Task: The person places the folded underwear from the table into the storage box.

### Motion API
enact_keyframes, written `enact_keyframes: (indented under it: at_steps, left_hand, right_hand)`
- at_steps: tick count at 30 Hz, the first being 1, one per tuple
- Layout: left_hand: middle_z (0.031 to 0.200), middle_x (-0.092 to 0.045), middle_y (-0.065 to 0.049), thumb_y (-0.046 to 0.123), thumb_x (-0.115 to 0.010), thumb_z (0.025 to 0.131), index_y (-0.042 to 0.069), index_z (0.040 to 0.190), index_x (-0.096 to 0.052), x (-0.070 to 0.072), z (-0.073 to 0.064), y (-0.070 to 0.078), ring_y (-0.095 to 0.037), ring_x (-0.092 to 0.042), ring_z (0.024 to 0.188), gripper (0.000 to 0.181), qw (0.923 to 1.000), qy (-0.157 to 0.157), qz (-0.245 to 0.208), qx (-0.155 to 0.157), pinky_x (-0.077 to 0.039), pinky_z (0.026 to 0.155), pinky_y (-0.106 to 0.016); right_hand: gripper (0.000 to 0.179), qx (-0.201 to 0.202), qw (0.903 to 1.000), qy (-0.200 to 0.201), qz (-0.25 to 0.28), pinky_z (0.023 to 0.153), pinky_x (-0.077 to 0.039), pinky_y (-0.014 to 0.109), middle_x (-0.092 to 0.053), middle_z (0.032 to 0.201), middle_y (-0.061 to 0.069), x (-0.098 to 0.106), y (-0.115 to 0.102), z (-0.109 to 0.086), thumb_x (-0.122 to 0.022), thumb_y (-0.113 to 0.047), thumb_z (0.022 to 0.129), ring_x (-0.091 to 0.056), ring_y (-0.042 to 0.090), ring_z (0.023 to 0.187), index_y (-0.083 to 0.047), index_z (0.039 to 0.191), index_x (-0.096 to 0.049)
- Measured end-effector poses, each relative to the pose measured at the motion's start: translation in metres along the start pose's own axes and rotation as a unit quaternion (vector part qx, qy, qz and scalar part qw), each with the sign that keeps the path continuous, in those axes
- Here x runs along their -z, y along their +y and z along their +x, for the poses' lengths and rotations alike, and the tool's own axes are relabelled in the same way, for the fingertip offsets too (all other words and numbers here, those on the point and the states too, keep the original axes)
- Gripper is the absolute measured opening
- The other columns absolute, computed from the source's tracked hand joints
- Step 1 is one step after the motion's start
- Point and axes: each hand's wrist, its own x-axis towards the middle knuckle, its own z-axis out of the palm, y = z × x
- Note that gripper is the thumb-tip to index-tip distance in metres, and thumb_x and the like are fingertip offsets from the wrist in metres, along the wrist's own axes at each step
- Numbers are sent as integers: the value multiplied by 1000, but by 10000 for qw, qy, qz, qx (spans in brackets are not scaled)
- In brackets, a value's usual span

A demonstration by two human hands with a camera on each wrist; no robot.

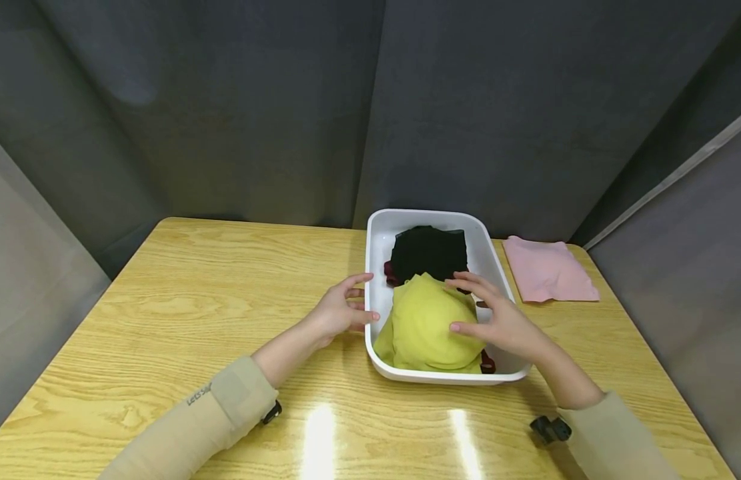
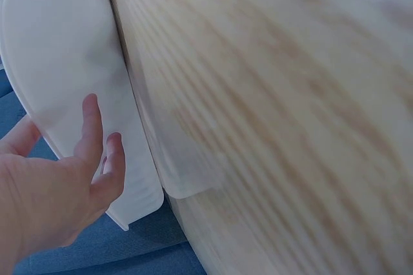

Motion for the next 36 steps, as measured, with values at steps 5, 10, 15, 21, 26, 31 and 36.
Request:
enact_keyframes:
  at_steps: [5, 10, 15, 21, 26, 31, 36]
  left_hand:
    - [136, -43, -22, -9, -70, 78, 19, 143, -39, 0, 1, 0, -26, -59, 100, 76, 10000, -8, -12, 40, -56, 78, -40]
    - [135, -44, -22, -9, -70, 78, 19, 143, -39, 0, 0, 0, -26, -59, 100, 76, 10000, -1, -8, 13, -57, 77, -40]
    - [135, -43, -23, -9, -69, 78, 18, 143, -39, 1, -1, -1, -25, -59, 99, 76, 10000, 7, -38, 2, -57, 76, -39]
    - [135, -43, -23, -9, -69, 78, 18, 143, -38, 1, 0, -1, -26, -59, 100, 77, 10000, -26, -55, 29, -57, 76, -38]
    - [135, -43, -24, -9, -69, 79, 16, 144, -37, 1, -1, -1, -26, -59, 101, 77, 10000, -36, -39, -24, -57, 76, -39]
    - [135, -43, -23, -9, -69, 79, 16, 144, -36, 0, -1, 0, -26, -59, 101, 78, 10000, -33, -29, -22, -57, 76, -40]
    - [136, -43, -23, -9, -70, 78, 18, 143, -39, 1, 0, -1, -26, -59, 101, 77, 10000, -14, -51, -8, -57, 76, -40]
  right_hand:
    - [66, 118, 9998, 140, 93, 97, -36, 61, -31, 150, 12, 11, -5, -1, -75, -19, 81, -30, 34, 134, -13, 139, -45]
    - [67, 192, 9990, 391, -10, 97, -39, 59, -37, 147, 9, 20, -10, -2, -76, -15, 80, -36, 21, 130, -15, 139, -45]
    - [66, 211, 9976, 650, -67, 98, -44, 38, -44, 142, 6, 28, -16, -3, -77, -13, 79, -38, -2, 123, -15, 138, -47]
    - [66, 164, 9960, 872, 134, 94, -39, 13, -46, 140, 5, 41, -21, -5, -77, -10, 78, -37, -6, 123, -16, 138, -47]
    - [68, 81, 9939, 1093, 96, 94, -37, 7, -47, 139, 2, 52, -24, -8, -77, -8, 77, -37, -7, 123, -15, 138, -48]
    - [67, 335, 9897, 1378, 193, 94, -38, 6, -47, 138, -3, 62, -22, -9, -76, 2, 75, -42, -4, 119, -5, 136, -48]
    - [67, 305, 9867, 1553, 358, 92, -39, 6, -46, 132, -3, 70, -16, -11, -72, 5, 77, -42, 2, 118, -6, 137, -46]
